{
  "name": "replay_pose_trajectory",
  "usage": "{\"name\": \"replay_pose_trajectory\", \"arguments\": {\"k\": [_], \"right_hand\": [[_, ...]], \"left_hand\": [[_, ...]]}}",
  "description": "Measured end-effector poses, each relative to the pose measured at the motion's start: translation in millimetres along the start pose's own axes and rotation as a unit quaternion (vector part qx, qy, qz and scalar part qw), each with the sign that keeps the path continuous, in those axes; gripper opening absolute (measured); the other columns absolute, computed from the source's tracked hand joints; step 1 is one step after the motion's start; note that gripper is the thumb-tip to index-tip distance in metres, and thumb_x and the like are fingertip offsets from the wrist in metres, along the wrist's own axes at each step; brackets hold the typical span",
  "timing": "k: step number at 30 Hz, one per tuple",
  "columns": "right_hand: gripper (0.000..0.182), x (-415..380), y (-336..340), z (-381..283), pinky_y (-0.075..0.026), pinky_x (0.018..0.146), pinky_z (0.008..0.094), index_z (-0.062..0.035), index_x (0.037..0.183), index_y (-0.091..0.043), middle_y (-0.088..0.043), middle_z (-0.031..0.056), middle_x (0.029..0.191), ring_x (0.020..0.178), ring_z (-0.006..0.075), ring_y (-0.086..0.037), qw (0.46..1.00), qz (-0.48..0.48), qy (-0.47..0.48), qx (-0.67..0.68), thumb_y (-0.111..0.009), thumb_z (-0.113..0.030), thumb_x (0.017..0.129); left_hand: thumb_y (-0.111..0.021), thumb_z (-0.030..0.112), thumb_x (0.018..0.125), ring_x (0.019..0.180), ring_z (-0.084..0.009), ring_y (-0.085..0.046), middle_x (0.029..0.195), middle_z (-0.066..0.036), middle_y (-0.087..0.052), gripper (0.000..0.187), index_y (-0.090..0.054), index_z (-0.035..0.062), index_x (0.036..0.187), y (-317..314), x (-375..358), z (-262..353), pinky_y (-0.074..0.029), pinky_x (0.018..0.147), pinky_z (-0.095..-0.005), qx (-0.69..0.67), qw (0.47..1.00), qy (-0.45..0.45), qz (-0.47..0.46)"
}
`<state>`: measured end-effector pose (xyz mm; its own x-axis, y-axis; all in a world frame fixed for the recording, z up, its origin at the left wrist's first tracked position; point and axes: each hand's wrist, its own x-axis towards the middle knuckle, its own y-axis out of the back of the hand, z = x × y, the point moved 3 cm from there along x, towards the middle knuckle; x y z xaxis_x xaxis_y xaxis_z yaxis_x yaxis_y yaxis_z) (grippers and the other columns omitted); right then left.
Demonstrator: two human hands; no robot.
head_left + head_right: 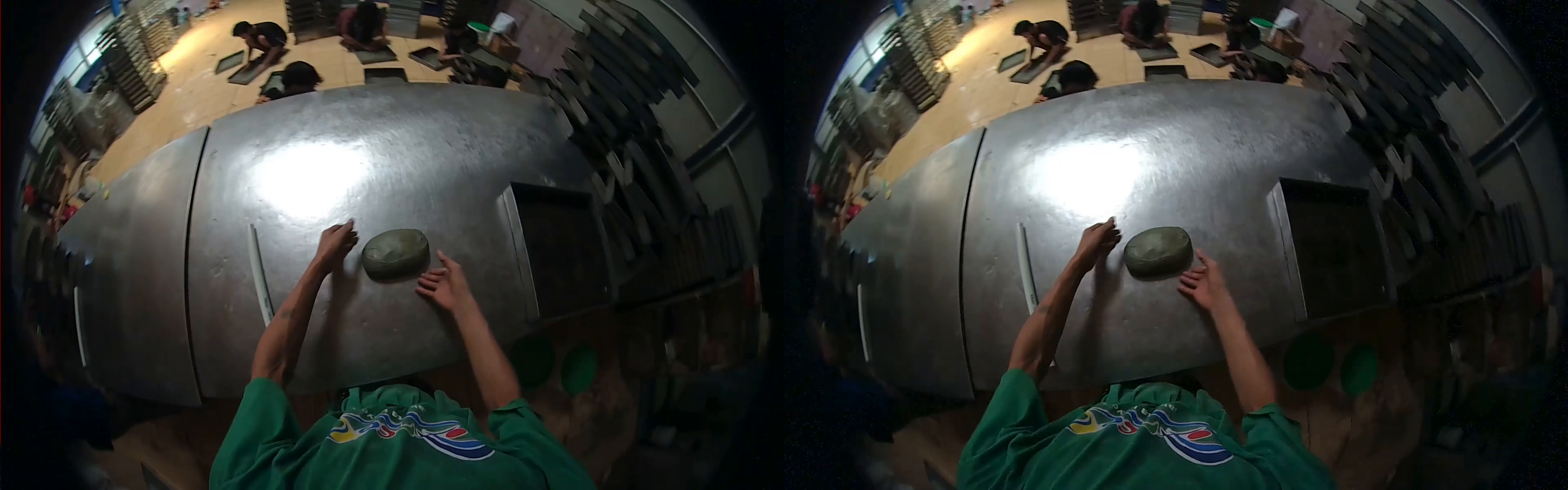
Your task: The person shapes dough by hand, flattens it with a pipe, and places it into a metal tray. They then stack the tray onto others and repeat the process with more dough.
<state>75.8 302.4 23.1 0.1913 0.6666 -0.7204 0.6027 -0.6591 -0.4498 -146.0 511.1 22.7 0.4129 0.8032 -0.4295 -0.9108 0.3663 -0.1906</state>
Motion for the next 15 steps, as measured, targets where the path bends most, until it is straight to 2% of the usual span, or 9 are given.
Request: {"name": "replay_pose_trajectory", "arguments": {"k": [6, 8, 9, 10, 11, 12, 13, 14, 15], "right_hand": [[0.072, -13, -53, 23, -0.022, 0.112, 0.0520, 0.0090, 0.109, -0.040, -0.034, 0.0278, 0.133, 0.132, 0.0389, -0.029, 0.977, 0.032, 0.093, 0.190, -0.067, -0.051, 0.079], [0.073, -9, -48, 25, -0.020, 0.113, 0.0506, 0.0094, 0.112, -0.040, -0.032, 0.0275, 0.136, 0.134, 0.0379, -0.027, 0.965, 0.009, 0.125, 0.229, -0.065, -0.052, 0.081], [0.073, -4, -44, 28, -0.020, 0.114, 0.0486, 0.0107, 0.118, -0.038, -0.031, 0.0266, 0.139, 0.136, 0.0364, -0.026, 0.961, -0.002, 0.120, 0.250, -0.062, -0.049, 0.084], [0.072, -1, -47, 27, -0.020, 0.114, 0.0467, 0.0119, 0.124, -0.037, -0.030, 0.0258, 0.142, 0.138, 0.0348, -0.024, 0.956, -0.016, 0.113, 0.270, -0.059, -0.046, 0.087], [0.072, -1, -47, 27, -0.020, 0.114, 0.0467, 0.0119, 0.124, -0.037, -0.030, 0.0258, 0.142, 0.138, 0.0348, -0.024, 0.957, -0.019, 0.107, 0.268, -0.059, -0.046, 0.087], [0.071, -3, -40, 20, -0.019, 0.115, 0.0456, 0.0113, 0.131, -0.032, -0.029, 0.0258, 0.144, 0.139, 0.0355, -0.023, 0.977, 0.108, 0.179, -0.044, -0.054, -0.042, 0.090], [0.070, -6, -40, 10, -0.018, 0.115, 0.0446, 0.0108, 0.138, -0.026, -0.028, 0.0258, 0.145, 0.139, 0.0363, -0.023, 0.880, 0.218, 0.234, -0.352, -0.049, -0.038, 0.094], [0.070, 2, -41, 5, -0.018, 0.115, 0.0446, 0.0108, 0.138, -0.026, -0.028, 0.0258, 0.145, 0.139, 0.0363, -0.023, 0.882, 0.211, 0.229, -0.354, -0.049, -0.038, 0.094], [0.068, 10, -54, -8, -0.016, 0.116, 0.0431, 0.0086, 0.141, -0.025, -0.026, 0.0262, 0.147, 0.140, 0.0371, -0.021, 0.745, 0.138, 0.353, -0.549, -0.048, -0.035, 0.094]], "left_hand": [[-0.052, 0.055, 0.091, 0.087, -0.0188, -0.060, 0.095, -0.011, -0.064, 0.061, -0.062, -0.0028, 0.106, -108, 78, 3, -0.048, 0.080, -0.0314, 0.287, 0.932, -0.011, -0.222], [-0.052, 0.057, 0.091, 0.084, -0.0187, -0.058, 0.095, -0.010, -0.062, 0.061, -0.062, -0.0019, 0.104, -115, 68, -2, -0.047, 0.077, -0.0329, 0.249, 0.892, 0.128, -0.355], [-0.041, 0.051, 0.096, 0.108, -0.0276, -0.055, 0.120, -0.021, -0.059, 0.065, -0.054, -0.0082, 0.121, -111, 64, 1, -0.041, 0.096, -0.0372, 0.222, 0.885, 0.150, -0.381], [-0.041, 0.051, 0.096, 0.108, -0.0276, -0.055, 0.120, -0.021, -0.059, 0.065, -0.054, -0.0082, 0.121, -103, 67, -2, -0.041, 0.096, -0.0372, 0.220, 0.888, 0.151, -0.376], [-0.040, 0.051, 0.096, 0.111, -0.0295, -0.055, 0.120, -0.022, -0.059, 0.067, -0.050, -0.0088, 0.124, -92, 72, 2, -0.040, 0.098, -0.0382, 0.235, 0.928, 0.022, -0.290], [-0.040, 0.051, 0.096, 0.114, -0.0314, -0.054, 0.120, -0.024, -0.059, 0.068, -0.047, -0.0093, 0.128, -80, 73, 5, -0.039, 0.100, -0.0392, 0.245, 0.944, -0.107, -0.194], [-0.037, 0.049, 0.098, 0.129, -0.0365, -0.042, 0.133, -0.028, -0.048, 0.070, -0.036, -0.0095, 0.136, -69, 49, 28, -0.031, 0.108, -0.0410, 0.314, 0.928, -0.146, -0.139], [-0.037, 0.049, 0.098, 0.129, -0.0365, -0.042, 0.133, -0.028, -0.048, 0.070, -0.036, -0.0095, 0.136, -66, 41, 22, -0.031, 0.108, -0.0410, 0.316, 0.929, -0.141, -0.132], [-0.035, 0.047, 0.098, 0.134, -0.0374, -0.034, 0.139, -0.029, -0.039, 0.069, -0.031, -0.0087, 0.139, -66, 30, 16, -0.026, 0.111, -0.0422, 0.316, 0.922, -0.202, -0.095]]}}
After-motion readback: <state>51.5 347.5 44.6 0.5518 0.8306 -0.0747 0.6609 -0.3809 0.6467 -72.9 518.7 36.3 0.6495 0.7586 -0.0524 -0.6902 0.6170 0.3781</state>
